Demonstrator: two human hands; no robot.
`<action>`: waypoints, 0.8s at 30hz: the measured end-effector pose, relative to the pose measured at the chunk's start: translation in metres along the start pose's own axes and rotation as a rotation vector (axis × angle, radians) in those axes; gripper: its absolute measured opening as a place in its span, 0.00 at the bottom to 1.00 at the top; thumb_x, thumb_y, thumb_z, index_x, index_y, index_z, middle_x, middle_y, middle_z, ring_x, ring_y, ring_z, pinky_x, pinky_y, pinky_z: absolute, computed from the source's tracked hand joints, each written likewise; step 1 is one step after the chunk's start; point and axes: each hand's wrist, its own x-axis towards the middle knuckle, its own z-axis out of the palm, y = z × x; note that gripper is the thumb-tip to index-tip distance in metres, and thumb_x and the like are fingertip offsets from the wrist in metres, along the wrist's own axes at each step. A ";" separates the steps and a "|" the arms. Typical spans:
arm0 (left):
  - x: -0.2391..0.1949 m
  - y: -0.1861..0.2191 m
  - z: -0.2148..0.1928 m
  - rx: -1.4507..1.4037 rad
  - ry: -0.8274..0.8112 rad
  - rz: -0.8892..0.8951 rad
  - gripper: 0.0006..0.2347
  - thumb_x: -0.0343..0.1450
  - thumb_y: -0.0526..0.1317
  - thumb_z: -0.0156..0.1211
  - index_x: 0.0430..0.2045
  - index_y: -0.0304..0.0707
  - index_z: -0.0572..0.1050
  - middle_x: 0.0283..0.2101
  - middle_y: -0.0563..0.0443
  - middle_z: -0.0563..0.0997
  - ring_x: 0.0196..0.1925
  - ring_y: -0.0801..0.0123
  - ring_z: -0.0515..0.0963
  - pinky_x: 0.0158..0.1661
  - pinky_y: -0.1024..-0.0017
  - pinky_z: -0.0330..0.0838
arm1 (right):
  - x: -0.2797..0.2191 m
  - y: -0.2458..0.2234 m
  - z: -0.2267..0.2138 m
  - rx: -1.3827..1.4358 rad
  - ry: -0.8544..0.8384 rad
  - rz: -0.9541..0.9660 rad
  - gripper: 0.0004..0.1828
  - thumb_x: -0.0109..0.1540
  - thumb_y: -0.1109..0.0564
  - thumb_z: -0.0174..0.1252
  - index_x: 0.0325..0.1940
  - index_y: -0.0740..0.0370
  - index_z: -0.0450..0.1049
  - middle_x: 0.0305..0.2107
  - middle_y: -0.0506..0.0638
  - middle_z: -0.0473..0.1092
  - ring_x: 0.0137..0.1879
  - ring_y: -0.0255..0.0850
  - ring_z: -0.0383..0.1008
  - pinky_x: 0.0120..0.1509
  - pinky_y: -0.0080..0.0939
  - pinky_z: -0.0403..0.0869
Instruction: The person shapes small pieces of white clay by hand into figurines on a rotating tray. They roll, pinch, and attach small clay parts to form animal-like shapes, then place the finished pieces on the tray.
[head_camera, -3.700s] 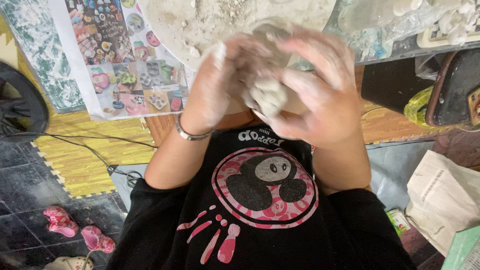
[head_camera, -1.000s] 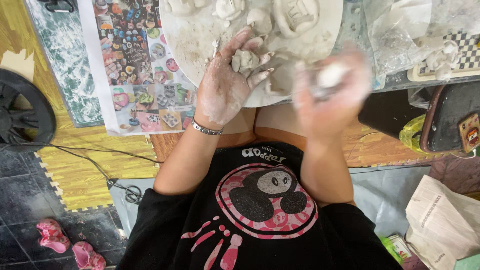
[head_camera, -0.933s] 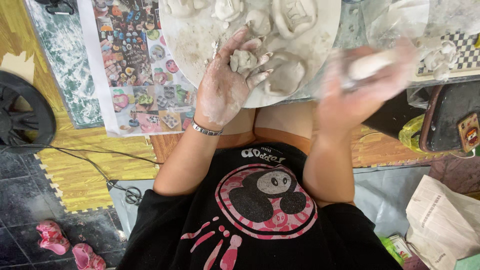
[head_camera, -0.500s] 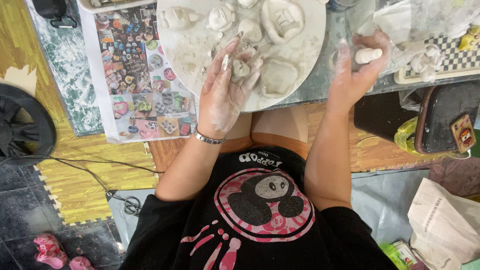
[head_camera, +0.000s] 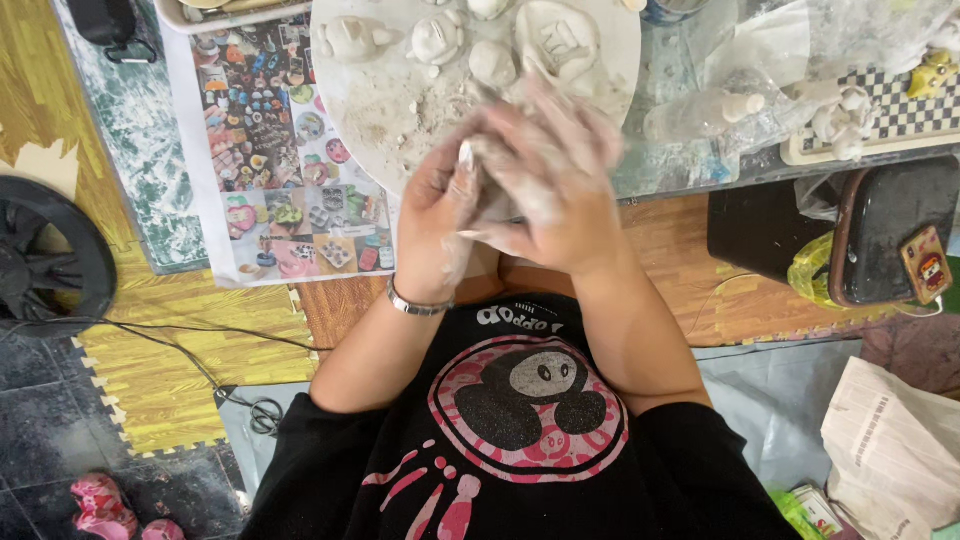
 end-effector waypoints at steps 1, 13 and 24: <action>-0.003 0.001 -0.001 -0.101 -0.013 -0.068 0.28 0.83 0.52 0.51 0.71 0.24 0.61 0.63 0.39 0.72 0.64 0.58 0.73 0.66 0.60 0.69 | 0.008 -0.003 0.003 0.056 -0.035 -0.004 0.40 0.66 0.25 0.58 0.71 0.51 0.65 0.66 0.51 0.69 0.75 0.53 0.62 0.74 0.61 0.57; -0.004 0.040 -0.008 -0.180 -0.430 -0.203 0.48 0.73 0.72 0.43 0.76 0.24 0.48 0.79 0.38 0.53 0.83 0.53 0.51 0.80 0.56 0.45 | 0.042 0.003 0.040 0.798 0.476 0.111 0.13 0.68 0.62 0.58 0.28 0.64 0.74 0.30 0.53 0.76 0.34 0.39 0.80 0.39 0.38 0.77; 0.002 0.044 -0.020 -0.243 -0.274 0.026 0.30 0.77 0.54 0.52 0.71 0.33 0.60 0.77 0.31 0.53 0.81 0.48 0.52 0.79 0.50 0.48 | 0.064 0.006 0.000 1.016 0.460 0.524 0.20 0.72 0.67 0.55 0.24 0.69 0.65 0.20 0.51 0.65 0.24 0.36 0.62 0.31 0.35 0.60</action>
